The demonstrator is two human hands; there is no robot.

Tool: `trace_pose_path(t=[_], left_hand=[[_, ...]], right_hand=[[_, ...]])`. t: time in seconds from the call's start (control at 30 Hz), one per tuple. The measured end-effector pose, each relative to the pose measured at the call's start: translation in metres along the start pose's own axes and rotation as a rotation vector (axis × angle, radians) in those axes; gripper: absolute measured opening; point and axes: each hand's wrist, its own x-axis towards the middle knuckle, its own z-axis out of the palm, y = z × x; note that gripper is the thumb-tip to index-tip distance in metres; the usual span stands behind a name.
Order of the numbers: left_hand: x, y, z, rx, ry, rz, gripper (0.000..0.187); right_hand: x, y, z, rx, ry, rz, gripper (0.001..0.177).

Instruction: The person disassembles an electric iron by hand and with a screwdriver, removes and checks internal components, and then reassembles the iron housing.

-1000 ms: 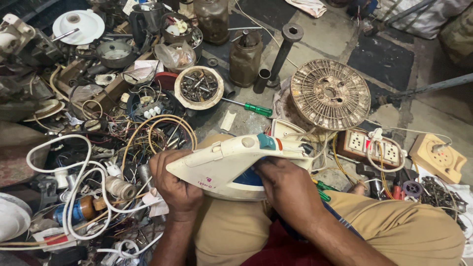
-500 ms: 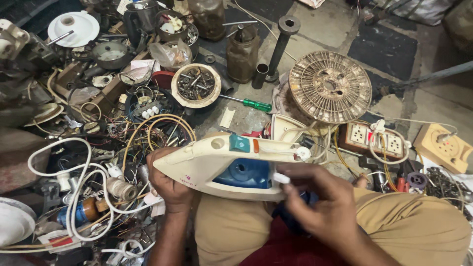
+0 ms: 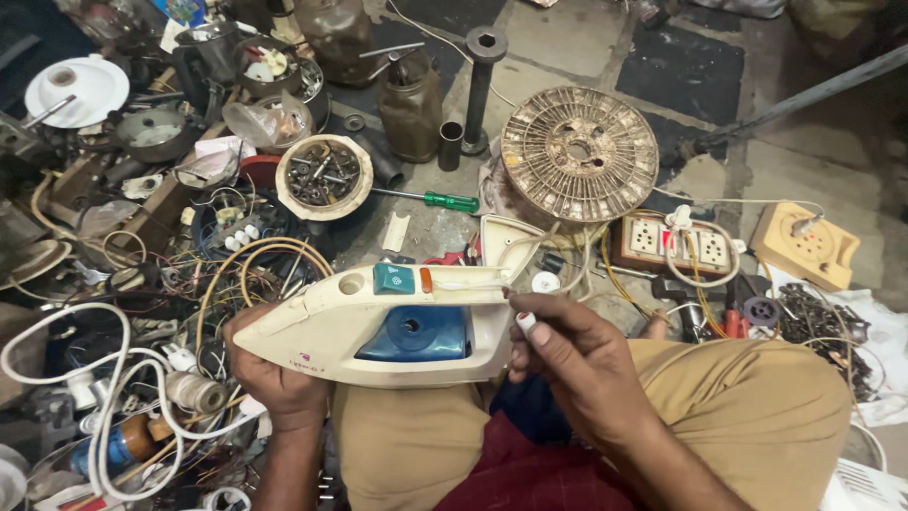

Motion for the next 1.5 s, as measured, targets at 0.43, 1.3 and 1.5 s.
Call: trace_pose_path(t=[0.43,1.3,1.5], left_hand=[[0.007,0.02,-0.003,0.053,-0.009,0.065,0.023],[0.019,0.034,-0.004,0.121,-0.02,0.088,0.028],[0.019,0.033,-0.005,0.121,-0.032,0.09,0.03]], right_hand=[[0.0,-0.007,0.024,-0.885,-0.176,-0.517,0.023],[0.039,0.024,0.065,-1.276,-0.021,-0.486,0.015],[0.039,0.024,0.064,-1.271,-0.041,-0.523,0.018]])
